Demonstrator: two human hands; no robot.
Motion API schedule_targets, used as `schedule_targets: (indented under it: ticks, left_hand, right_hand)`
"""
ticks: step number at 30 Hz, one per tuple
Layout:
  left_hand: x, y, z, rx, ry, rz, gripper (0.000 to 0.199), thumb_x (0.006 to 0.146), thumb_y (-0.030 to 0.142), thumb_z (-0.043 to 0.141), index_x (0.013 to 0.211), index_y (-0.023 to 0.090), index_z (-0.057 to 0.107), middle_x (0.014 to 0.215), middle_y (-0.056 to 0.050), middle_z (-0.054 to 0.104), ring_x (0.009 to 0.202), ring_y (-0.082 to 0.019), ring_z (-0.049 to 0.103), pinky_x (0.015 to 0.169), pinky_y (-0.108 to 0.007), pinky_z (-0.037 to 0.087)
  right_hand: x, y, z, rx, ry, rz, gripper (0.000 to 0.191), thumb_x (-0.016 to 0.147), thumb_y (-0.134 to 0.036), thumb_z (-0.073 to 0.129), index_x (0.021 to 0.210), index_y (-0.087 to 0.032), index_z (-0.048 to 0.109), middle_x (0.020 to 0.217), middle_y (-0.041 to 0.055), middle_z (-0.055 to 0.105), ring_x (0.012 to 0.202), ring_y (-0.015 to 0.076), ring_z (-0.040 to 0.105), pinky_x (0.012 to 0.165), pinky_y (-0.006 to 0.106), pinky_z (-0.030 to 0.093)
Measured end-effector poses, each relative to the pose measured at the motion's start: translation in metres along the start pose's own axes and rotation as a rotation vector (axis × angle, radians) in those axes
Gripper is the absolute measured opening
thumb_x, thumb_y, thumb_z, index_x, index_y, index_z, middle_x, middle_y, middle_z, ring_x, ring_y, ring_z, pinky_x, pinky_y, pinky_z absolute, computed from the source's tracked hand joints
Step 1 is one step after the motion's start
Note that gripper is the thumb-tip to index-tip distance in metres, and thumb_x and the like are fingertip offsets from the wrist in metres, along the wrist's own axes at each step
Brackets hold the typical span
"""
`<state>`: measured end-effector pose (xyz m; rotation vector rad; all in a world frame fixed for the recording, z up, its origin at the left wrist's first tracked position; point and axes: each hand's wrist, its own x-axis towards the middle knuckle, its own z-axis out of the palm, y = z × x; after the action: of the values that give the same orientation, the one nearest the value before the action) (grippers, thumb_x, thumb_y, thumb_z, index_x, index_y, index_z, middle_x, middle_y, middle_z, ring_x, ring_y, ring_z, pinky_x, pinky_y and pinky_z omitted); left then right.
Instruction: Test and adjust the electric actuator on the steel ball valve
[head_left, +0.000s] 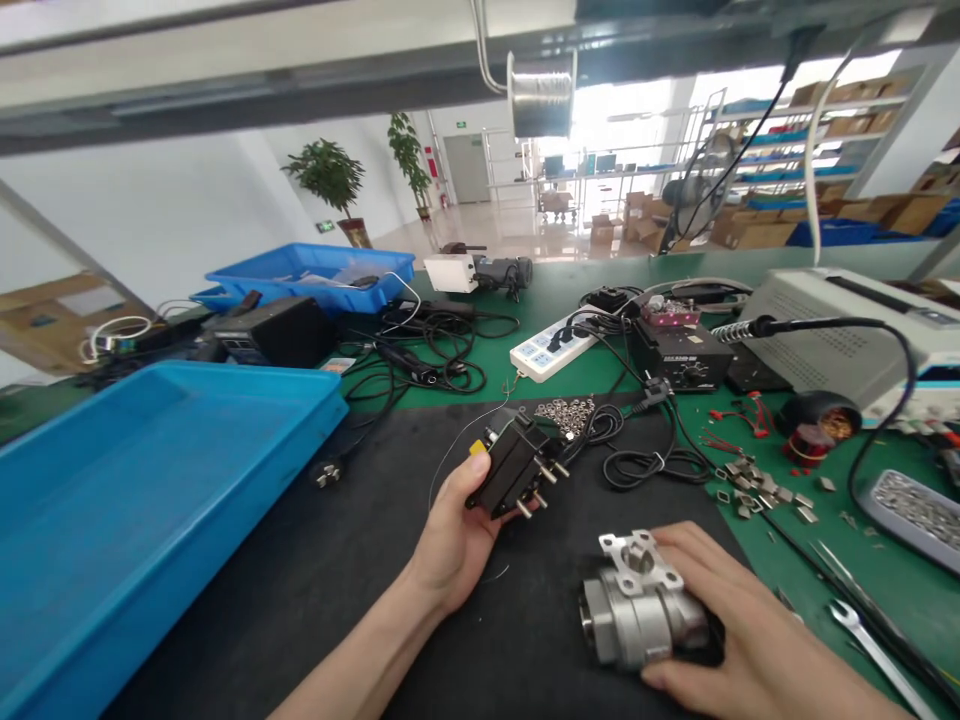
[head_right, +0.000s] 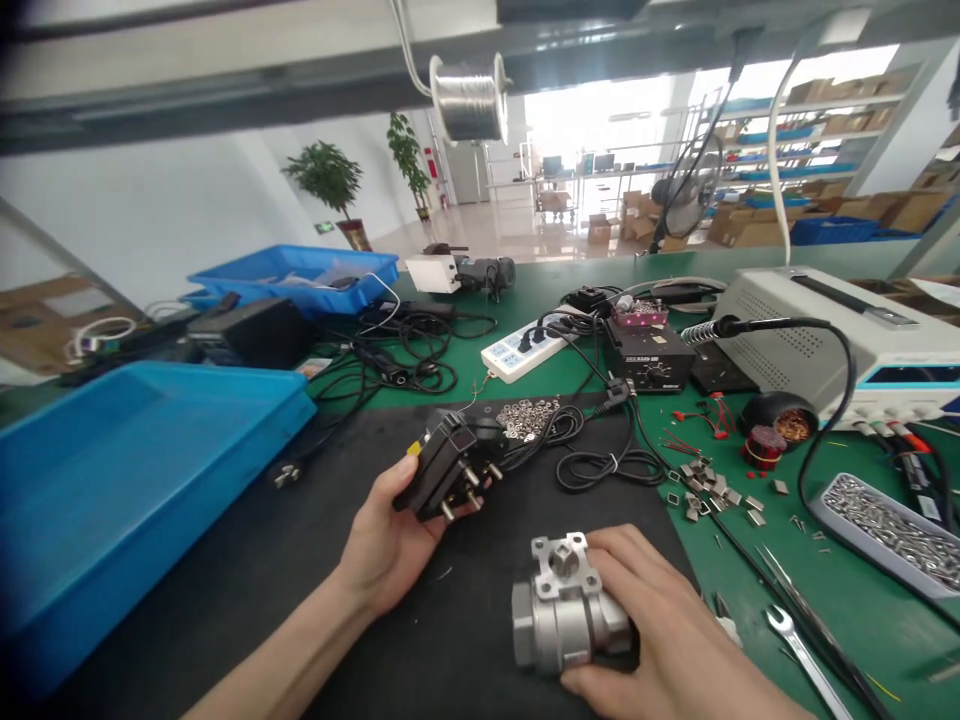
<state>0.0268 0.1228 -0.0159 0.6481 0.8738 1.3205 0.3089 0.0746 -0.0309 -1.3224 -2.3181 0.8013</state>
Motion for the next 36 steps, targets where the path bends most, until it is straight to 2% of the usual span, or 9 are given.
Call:
schedule_targets:
  ticks: [6,11,14,18,20,22,25,29,36]
  left_hand:
    - [-0.005,0.005,0.004,-0.086,-0.037,0.021,0.035,0.097,0.045,0.062,0.116,0.018,0.073,0.116,-0.010,0.076,0.103,-0.026,0.072,0.083,-0.037,0.067]
    - [-0.011,0.003,0.001,-0.085,-0.113,0.029,0.036,0.098,0.044,0.061,0.122,0.019,0.070,0.118,-0.010,0.075,0.105,-0.025,0.071,0.085,-0.036,0.065]
    - [-0.015,0.001,0.002,-0.046,-0.126,0.021,0.038,0.097,0.044,0.062,0.125,0.019,0.067,0.115,-0.010,0.075,0.108,-0.025,0.071,0.086,-0.032,0.064]
    - [-0.020,0.002,0.006,0.041,-0.215,0.054,0.051,0.089,0.042,0.075,0.133,0.022,0.058,0.123,-0.009,0.071,0.112,-0.025,0.070,0.092,-0.030,0.059]
    - [-0.022,0.001,0.009,0.106,-0.286,0.067,0.064,0.082,0.041,0.083,0.136,0.025,0.052,0.127,-0.009,0.069,0.111,-0.025,0.069,0.093,-0.029,0.057]
    - [-0.026,0.000,0.011,0.185,-0.349,0.069,0.074,0.077,0.040,0.088,0.137,0.027,0.048,0.129,-0.009,0.068,0.111,-0.025,0.069,0.093,-0.029,0.056]
    - [-0.031,-0.001,0.013,0.275,-0.391,0.065,0.082,0.073,0.039,0.091,0.139,0.028,0.044,0.137,-0.011,0.063,0.116,-0.029,0.068,0.096,-0.033,0.056]
    - [-0.032,0.003,0.010,0.380,-0.408,0.071,0.091,0.070,0.036,0.093,0.143,0.030,0.040,0.147,-0.013,0.056,0.126,-0.034,0.064,0.106,-0.038,0.055]
    - [-0.020,0.014,-0.003,0.649,-0.389,0.116,0.090,0.065,0.030,0.093,0.143,0.027,0.047,0.150,-0.010,0.054,0.135,-0.032,0.058,0.110,-0.029,0.054]
  right_hand:
    - [-0.010,0.017,0.001,-0.035,-0.013,-0.063,0.053,0.082,-0.017,0.075,0.132,-0.033,0.066,0.156,0.0099,0.046,0.143,0.0346,0.049,0.115,0.050,0.049]
    - [-0.013,0.018,0.003,-0.105,0.025,-0.046,0.075,0.083,-0.015,0.066,0.151,-0.039,0.045,0.167,0.0091,0.029,0.153,0.0350,0.035,0.119,0.060,0.042]
    - [-0.013,0.000,0.001,-0.018,0.002,-0.048,0.088,0.074,-0.009,0.068,0.153,-0.037,0.038,0.166,0.0096,0.032,0.152,0.0318,0.038,0.120,0.054,0.042]
    - [-0.007,-0.027,0.003,0.259,-0.059,0.061,0.105,0.062,-0.015,0.088,0.151,-0.028,0.036,0.162,0.0129,0.040,0.145,0.0306,0.049,0.119,0.041,0.044]
    - [-0.001,-0.034,0.008,0.382,-0.039,0.149,0.107,0.054,-0.019,0.096,0.146,-0.025,0.041,0.155,0.0122,0.048,0.139,0.0315,0.053,0.115,0.039,0.046]
    - [0.006,-0.039,0.015,0.459,0.000,0.168,0.101,0.056,-0.021,0.095,0.142,-0.022,0.044,0.145,0.0107,0.055,0.134,0.0312,0.056,0.114,0.040,0.046]
    - [0.013,-0.041,0.022,0.487,0.038,0.118,0.091,0.064,-0.017,0.087,0.145,-0.023,0.045,0.141,0.0078,0.058,0.132,0.0277,0.056,0.115,0.041,0.044]
    - [0.014,-0.042,0.023,0.500,0.056,0.085,0.100,0.064,-0.015,0.085,0.152,-0.027,0.040,0.145,0.0052,0.053,0.131,0.0250,0.054,0.113,0.038,0.045]
    - [0.016,-0.039,0.020,0.484,0.099,0.044,0.098,0.061,-0.024,0.088,0.147,-0.023,0.042,0.153,0.0083,0.043,0.138,0.0252,0.048,0.117,0.036,0.043]
